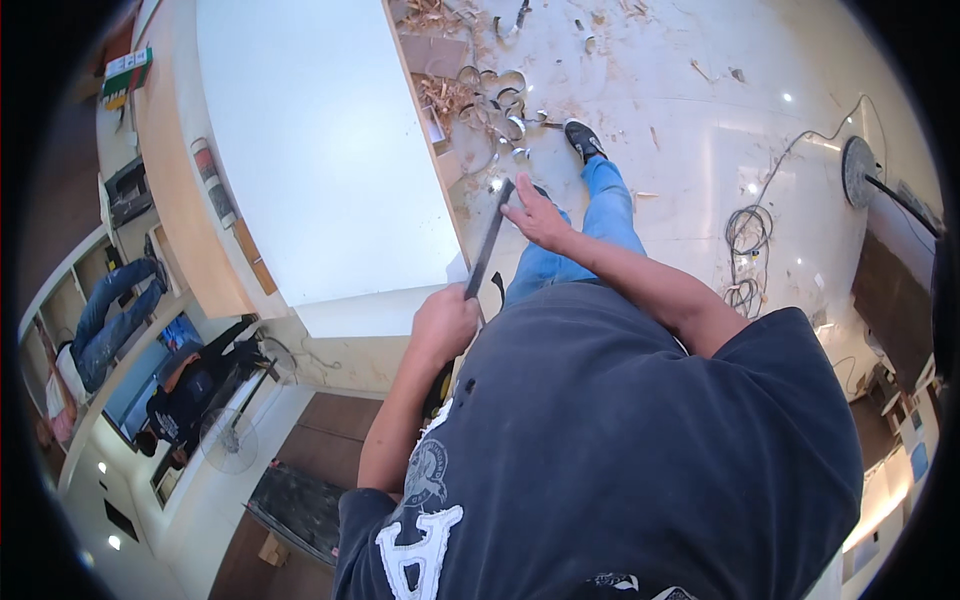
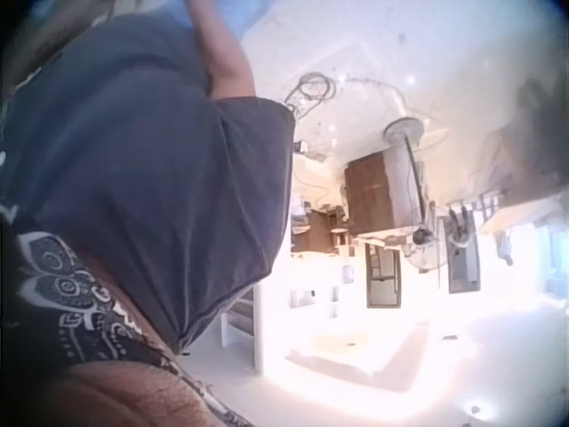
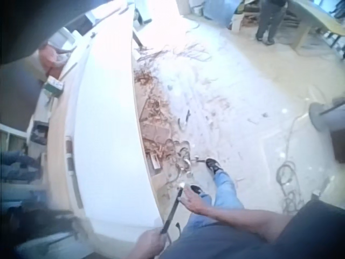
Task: The person files the edges of a panel using a hand file, wipes the board with a cloth, and shifts the panel to file along its other edges and corners.
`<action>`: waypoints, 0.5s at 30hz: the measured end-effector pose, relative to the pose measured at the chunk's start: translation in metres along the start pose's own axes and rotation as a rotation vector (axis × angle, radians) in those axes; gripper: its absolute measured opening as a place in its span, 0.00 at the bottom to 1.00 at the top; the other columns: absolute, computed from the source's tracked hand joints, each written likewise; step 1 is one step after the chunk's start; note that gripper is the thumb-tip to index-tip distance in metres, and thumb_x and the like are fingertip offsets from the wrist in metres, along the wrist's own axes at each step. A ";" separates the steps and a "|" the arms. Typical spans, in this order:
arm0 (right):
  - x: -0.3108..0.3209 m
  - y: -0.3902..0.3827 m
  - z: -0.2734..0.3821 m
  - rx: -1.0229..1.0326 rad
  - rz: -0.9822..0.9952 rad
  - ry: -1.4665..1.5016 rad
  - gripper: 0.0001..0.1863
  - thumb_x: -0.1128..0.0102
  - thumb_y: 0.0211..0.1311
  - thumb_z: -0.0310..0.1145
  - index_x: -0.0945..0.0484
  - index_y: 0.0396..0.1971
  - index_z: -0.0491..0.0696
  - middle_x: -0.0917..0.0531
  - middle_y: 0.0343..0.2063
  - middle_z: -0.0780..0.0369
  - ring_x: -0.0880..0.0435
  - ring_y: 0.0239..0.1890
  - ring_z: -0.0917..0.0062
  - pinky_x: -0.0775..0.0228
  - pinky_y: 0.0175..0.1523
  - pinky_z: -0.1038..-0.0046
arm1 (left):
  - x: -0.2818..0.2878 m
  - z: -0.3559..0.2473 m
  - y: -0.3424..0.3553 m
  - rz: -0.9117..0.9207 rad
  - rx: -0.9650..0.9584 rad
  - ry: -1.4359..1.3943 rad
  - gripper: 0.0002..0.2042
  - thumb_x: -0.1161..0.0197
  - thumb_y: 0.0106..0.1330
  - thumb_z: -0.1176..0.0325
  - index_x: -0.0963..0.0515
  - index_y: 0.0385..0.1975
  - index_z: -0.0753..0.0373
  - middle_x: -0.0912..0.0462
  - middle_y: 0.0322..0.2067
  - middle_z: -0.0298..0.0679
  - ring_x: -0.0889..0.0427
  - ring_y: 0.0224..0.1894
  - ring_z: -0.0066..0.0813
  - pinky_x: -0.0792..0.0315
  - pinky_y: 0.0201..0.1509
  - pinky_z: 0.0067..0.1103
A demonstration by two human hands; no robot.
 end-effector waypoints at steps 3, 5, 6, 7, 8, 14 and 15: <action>0.005 -0.004 0.037 -0.231 0.068 0.143 0.46 0.46 0.69 0.54 0.50 0.72 0.34 0.44 0.72 0.40 0.44 0.75 0.54 0.51 0.76 0.67 | 0.043 -0.018 -0.027 -0.009 0.047 -0.267 0.14 0.46 0.69 0.63 0.28 0.30 0.71 0.20 0.21 0.52 0.18 0.23 0.47 0.23 0.31 0.37; -0.008 -0.012 0.072 -0.200 0.306 0.144 0.45 0.46 0.69 0.54 0.47 0.70 0.32 0.36 0.68 0.40 0.37 0.71 0.54 0.45 0.74 0.65 | 0.067 -0.026 -0.043 -0.014 0.090 -0.405 0.13 0.45 0.70 0.65 0.29 0.29 0.71 0.22 0.17 0.47 0.20 0.17 0.39 0.24 0.24 0.32; -0.006 -0.016 0.097 -0.180 0.438 0.172 0.42 0.45 0.68 0.53 0.41 0.66 0.32 0.33 0.65 0.40 0.34 0.69 0.51 0.41 0.71 0.62 | 0.079 -0.027 -0.051 -0.097 0.071 -0.493 0.12 0.45 0.71 0.66 0.30 0.28 0.68 0.24 0.16 0.42 0.24 0.14 0.30 0.28 0.20 0.26; -0.006 -0.022 0.121 -0.161 0.570 0.198 0.39 0.44 0.67 0.53 0.35 0.62 0.32 0.30 0.63 0.40 0.31 0.66 0.48 0.38 0.68 0.59 | 0.088 -0.026 -0.058 -0.178 0.051 -0.583 0.11 0.46 0.72 0.68 0.31 0.28 0.66 0.26 0.14 0.37 0.28 0.12 0.22 0.33 0.16 0.19; -0.011 -0.029 0.135 -0.211 0.570 0.316 0.35 0.44 0.66 0.52 0.32 0.58 0.34 0.24 0.57 0.43 0.26 0.60 0.49 0.33 0.62 0.58 | 0.091 -0.027 -0.061 -0.177 0.033 -0.579 0.11 0.46 0.72 0.68 0.31 0.28 0.66 0.26 0.14 0.37 0.28 0.12 0.22 0.33 0.16 0.19; -0.036 0.002 0.148 0.377 0.632 0.405 0.27 0.45 0.65 0.42 0.30 0.57 0.39 0.23 0.51 0.50 0.25 0.53 0.58 0.31 0.54 0.63 | 0.108 -0.044 -0.057 -0.361 0.044 -0.753 0.10 0.47 0.75 0.69 0.31 0.29 0.65 0.25 0.16 0.37 0.28 0.13 0.19 0.35 0.15 0.17; -0.037 0.005 0.154 0.205 0.739 0.462 0.29 0.46 0.66 0.41 0.33 0.61 0.39 0.26 0.57 0.48 0.28 0.60 0.57 0.34 0.59 0.62 | 0.109 -0.047 -0.054 -0.360 0.054 -0.791 0.10 0.47 0.74 0.69 0.31 0.29 0.65 0.25 0.16 0.37 0.28 0.13 0.19 0.35 0.16 0.17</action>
Point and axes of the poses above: each hand's wrist, its own y-axis towards the middle knuckle, its own x-axis out of the back of the hand, z = x × y, the point moved 4 cm from there along y, towards the middle knuckle
